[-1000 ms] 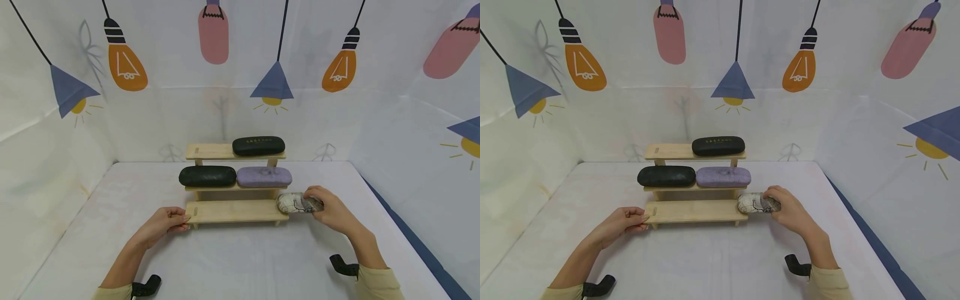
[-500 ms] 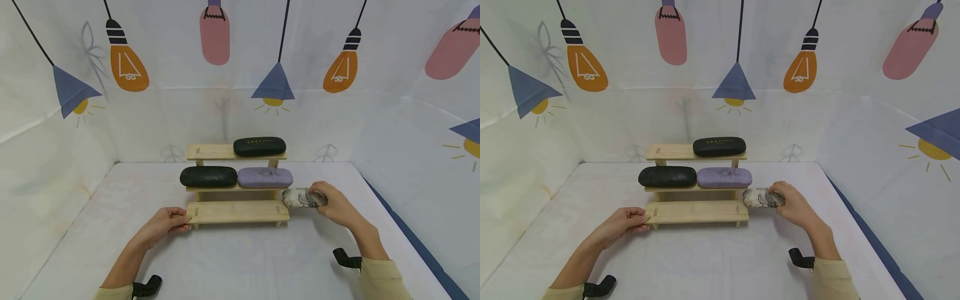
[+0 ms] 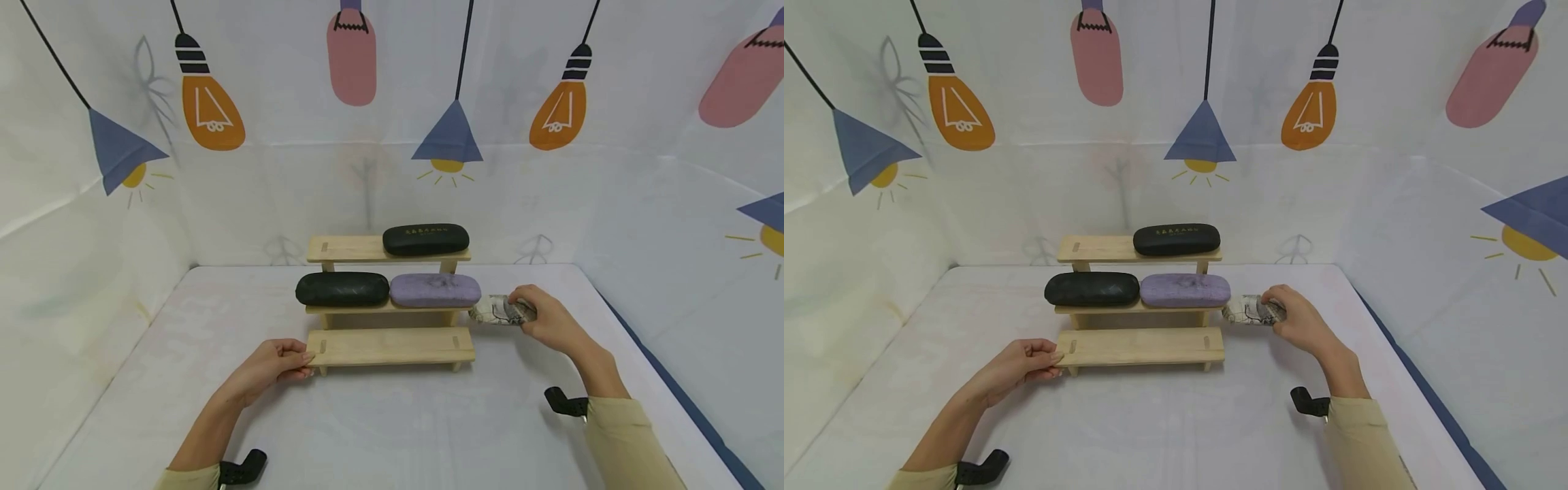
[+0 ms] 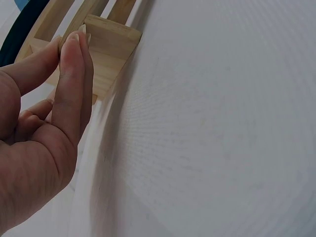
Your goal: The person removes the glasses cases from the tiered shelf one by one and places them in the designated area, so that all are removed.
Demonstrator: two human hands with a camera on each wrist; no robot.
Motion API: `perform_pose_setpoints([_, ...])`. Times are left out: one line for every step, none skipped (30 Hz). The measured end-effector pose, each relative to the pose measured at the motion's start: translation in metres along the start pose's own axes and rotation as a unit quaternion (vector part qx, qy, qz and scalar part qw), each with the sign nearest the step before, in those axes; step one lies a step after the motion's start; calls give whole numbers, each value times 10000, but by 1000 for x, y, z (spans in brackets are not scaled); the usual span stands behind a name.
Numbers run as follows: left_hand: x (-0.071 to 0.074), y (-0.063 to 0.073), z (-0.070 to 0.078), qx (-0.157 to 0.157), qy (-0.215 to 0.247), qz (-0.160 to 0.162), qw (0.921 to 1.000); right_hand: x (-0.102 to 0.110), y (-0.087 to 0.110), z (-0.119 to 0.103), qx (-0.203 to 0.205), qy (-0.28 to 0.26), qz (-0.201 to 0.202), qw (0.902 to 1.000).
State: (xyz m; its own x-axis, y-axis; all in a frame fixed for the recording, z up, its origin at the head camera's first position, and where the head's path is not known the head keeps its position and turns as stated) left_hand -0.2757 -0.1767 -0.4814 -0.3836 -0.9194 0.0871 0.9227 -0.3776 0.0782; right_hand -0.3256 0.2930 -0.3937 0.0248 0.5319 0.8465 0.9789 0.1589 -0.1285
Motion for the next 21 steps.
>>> perform_pose_setpoints([0,0,-1,17,8,11,10000,0,-1,1,-24,-8,-15,10000])
perform_pose_setpoints([0,0,-1,30,8,15,10000,-1,-3,2,-42,-4,-27,10000])
perform_pose_setpoints([0,0,-1,41,1,14,10000,-1,-4,3,-58,2,-38,10000])
perform_pose_setpoints([0,-1,-2,43,-8,15,10000,-2,-6,5,-73,12,-51,10000])
perform_pose_setpoints([0,-1,-1,37,-17,17,10000,-2,-8,6,-82,19,-59,9999])
perform_pose_setpoints([0,-1,-1,30,-26,19,10000,-3,-10,8,-100,23,-69,9999])
perform_pose_setpoints([0,-1,-1,25,-29,21,10000,-3,-12,10,-119,32,-71,9999])
perform_pose_setpoints([0,-2,-1,21,-37,15,10000,-4,-15,11,-132,41,-67,9999])
perform_pose_setpoints([0,-2,-1,19,-36,8,10000,-4,-17,13,-156,42,-73,9998])
perform_pose_setpoints([0,-2,-1,19,-32,9,10000,-5,-19,16,-186,37,-83,9998])
perform_pose_setpoints([0,-2,-1,21,-21,15,10000,-5,-21,18,-205,18,-88,9998])
perform_pose_setpoints([0,-2,-2,27,-9,27,10000,-6,-24,20,-220,-4,-105,9997])
perform_pose_setpoints([0,-1,-2,32,-5,40,10000,-7,-26,21,-233,-33,-119,9997])
perform_pose_setpoints([0,-1,-3,38,4,56,10000,-8,-27,22,-235,-54,-136,9996])
perform_pose_setpoints([0,-1,-4,56,10,64,10000,-8,-29,24,-241,-77,-155,9996])
perform_pose_setpoints([0,0,-4,79,7,60,10000,-9,-31,24,-240,-104,-158,9995])
perform_pose_setpoints([0,0,-4,94,6,53,9999,-9,-33,25,-232,-127,-151,9995])
perform_pose_setpoints([0,0,-4,108,3,44,9999,-9,-35,25,-236,-124,-145,9995])
perform_pose_setpoints([0,0,-4,114,2,34,9999,-9,-36,25,-240,-118,-111,9996])
perform_pose_setpoints([0,0,-4,123,9,28,9999,-9,-39,26,-248,-102,-92,9996])
perform_pose_setpoints([0,0,-3,125,7,21,9999,-9,-41,26,-265,-108,-93,9995])
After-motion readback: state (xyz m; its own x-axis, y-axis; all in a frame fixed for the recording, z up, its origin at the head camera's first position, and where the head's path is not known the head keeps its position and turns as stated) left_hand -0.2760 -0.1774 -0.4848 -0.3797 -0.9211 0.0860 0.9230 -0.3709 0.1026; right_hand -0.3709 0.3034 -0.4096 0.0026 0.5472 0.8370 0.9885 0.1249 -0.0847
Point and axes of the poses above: each hand's wrist, its own y-axis away from the middle knuckle, its own x-axis out of the back of the hand, z = x × y, the point moved 10 cm from there along -y, towards the middle knuckle, and after that the axes turned 12 degrees about -x, right-handed, at the moved point
